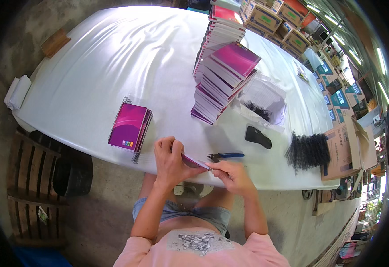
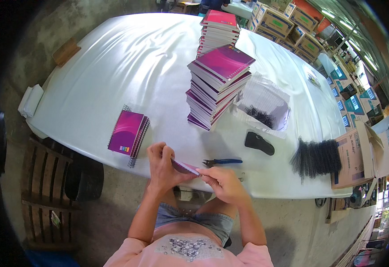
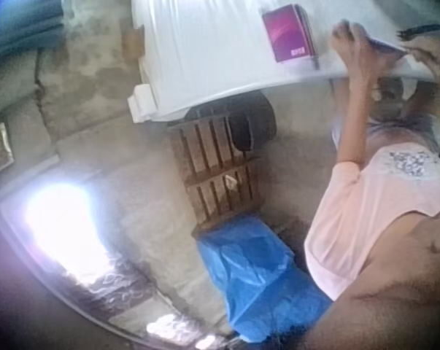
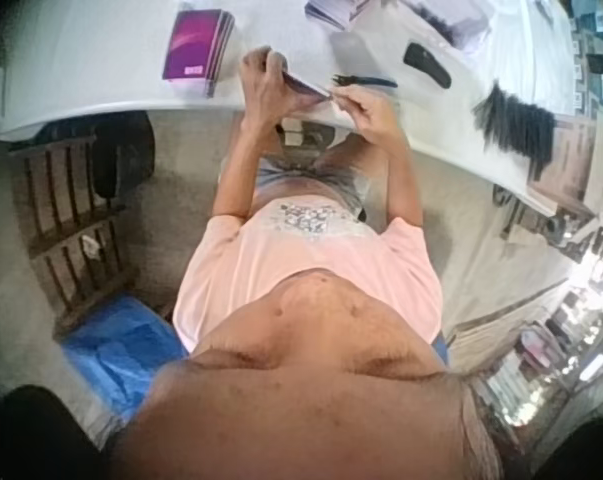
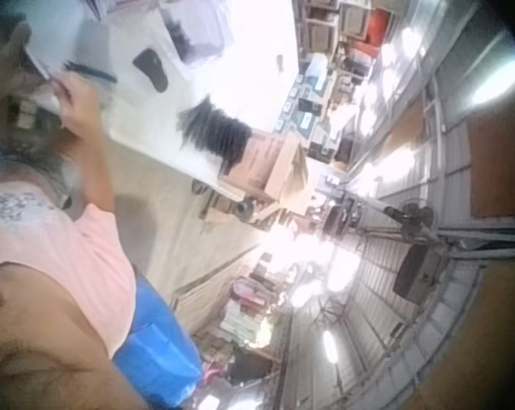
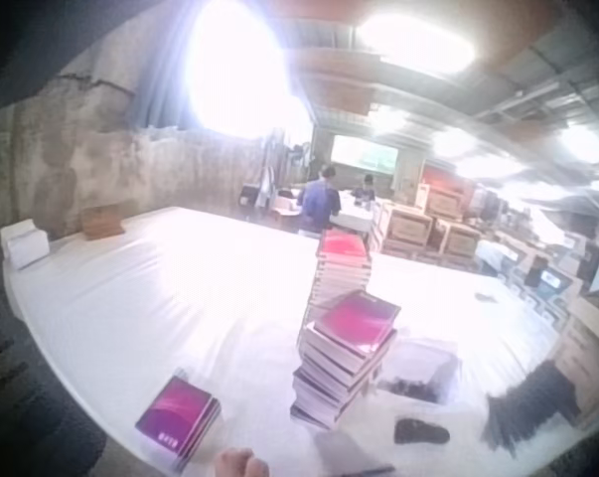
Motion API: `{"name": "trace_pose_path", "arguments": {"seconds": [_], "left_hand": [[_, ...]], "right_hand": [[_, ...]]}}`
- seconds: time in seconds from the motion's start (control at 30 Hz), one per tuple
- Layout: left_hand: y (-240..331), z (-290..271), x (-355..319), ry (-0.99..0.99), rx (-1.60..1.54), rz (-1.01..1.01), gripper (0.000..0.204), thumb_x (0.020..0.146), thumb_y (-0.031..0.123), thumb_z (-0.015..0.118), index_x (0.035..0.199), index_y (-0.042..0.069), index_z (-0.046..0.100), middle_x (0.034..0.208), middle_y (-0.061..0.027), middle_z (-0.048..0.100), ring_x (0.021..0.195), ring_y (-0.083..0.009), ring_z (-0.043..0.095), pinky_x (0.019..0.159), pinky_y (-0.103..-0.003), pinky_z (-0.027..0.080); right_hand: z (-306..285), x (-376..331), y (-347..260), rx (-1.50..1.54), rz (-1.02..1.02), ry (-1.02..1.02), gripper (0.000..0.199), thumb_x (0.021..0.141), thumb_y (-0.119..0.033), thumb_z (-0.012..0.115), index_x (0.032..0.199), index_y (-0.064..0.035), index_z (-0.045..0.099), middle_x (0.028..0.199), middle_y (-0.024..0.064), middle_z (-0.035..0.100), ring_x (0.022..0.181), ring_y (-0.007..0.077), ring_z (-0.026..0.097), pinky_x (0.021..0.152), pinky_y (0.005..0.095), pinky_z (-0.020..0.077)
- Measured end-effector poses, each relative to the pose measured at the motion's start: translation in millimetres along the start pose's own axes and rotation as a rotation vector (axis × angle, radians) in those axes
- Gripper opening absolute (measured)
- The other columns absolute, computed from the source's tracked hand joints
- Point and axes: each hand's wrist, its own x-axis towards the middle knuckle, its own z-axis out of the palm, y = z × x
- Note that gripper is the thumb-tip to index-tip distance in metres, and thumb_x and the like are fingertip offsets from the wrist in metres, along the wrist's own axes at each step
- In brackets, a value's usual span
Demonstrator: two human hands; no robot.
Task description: The person picks up notebooks one at a time from a stack and uses a pair of pliers to adjust or trim the spiral binding before placing them into a new stack.
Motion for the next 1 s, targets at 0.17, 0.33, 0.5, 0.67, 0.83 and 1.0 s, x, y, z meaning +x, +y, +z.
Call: {"name": "trace_pose_path", "arguments": {"seconds": [0.17, 0.33, 0.5, 0.67, 0.83, 1.0], "left_hand": [[24.6, -12.3, 13.6, -0.030, 0.510, 0.123, 0.066, 0.054, 0.050, 0.081, 0.104, 0.016, 0.056, 0.108, -0.0046, 0.046, 0.109, -0.0360, 0.039, 0.095, -0.068, 0.022], [-5.7, -2.1, 0.1, -0.067, 0.560, 0.437, 0.060, 0.065, 0.053, 0.073, 0.110, 0.017, 0.056, 0.104, -0.0023, 0.047, 0.103, -0.0289, 0.042, 0.095, -0.069, 0.018], [3.6, -2.3, 15.7, -0.216, 0.357, 0.345, 0.058, 0.069, 0.056, 0.068, 0.108, 0.015, 0.057, 0.100, -0.0027, 0.048, 0.100, -0.0234, 0.044, 0.091, -0.057, 0.025], [-0.2, 1.6, 22.7, -0.199, 0.317, 0.428, 0.052, 0.070, 0.056, 0.067, 0.098, 0.014, 0.056, 0.095, -0.0035, 0.048, 0.097, -0.0231, 0.045, 0.083, -0.048, 0.028], [-1.7, -2.5, 24.9, -0.236, 0.256, 0.394, 0.047, 0.065, 0.052, 0.073, 0.089, 0.015, 0.057, 0.090, -0.0031, 0.048, 0.094, -0.0236, 0.045, 0.084, -0.047, 0.029], [-0.9, -6.5, 26.5, -0.239, 0.181, 0.437, 0.046, 0.057, 0.047, 0.080, 0.079, 0.013, 0.058, 0.092, -0.0047, 0.048, 0.095, -0.0256, 0.045, 0.089, -0.046, 0.031]], "right_hand": [[13.6, 10.7, 0.6, -0.333, -0.049, 0.280, 0.030, 0.082, -0.018, 0.068, 0.109, -0.0066, 0.062, 0.083, 0.0120, 0.062, 0.070, 0.0295, 0.061, 0.062, 0.0363, 0.0476], [10.5, 8.5, -11.1, -0.263, -0.051, 0.238, 0.029, 0.078, -0.007, 0.071, 0.106, -0.0035, 0.062, 0.079, 0.0095, 0.059, 0.065, 0.0222, 0.055, 0.061, 0.0318, 0.0465], [9.3, -5.1, -5.5, 0.042, 0.128, 0.463, 0.025, 0.083, -0.002, 0.064, 0.108, -0.0021, 0.062, 0.079, 0.0073, 0.060, 0.067, 0.0170, 0.056, 0.065, 0.0309, 0.0478], [-0.3, -11.0, 7.3, -0.029, 0.186, 0.181, 0.031, 0.086, -0.006, 0.061, 0.117, -0.0053, 0.057, 0.082, 0.0073, 0.061, 0.068, 0.0135, 0.057, 0.066, 0.0277, 0.0484], [-17.4, 1.6, 26.7, 0.045, 0.305, 0.068, 0.025, 0.087, -0.012, 0.058, 0.112, -0.0121, 0.061, 0.091, 0.0088, 0.061, 0.082, 0.0238, 0.059, 0.074, 0.0322, 0.0461], [-18.5, -17.4, 36.7, -0.667, 0.080, 0.150, 0.038, 0.079, -0.020, 0.067, 0.115, -0.0138, 0.060, 0.111, 0.0053, 0.058, 0.107, 0.0249, 0.051, 0.091, 0.0405, 0.0369]]}}
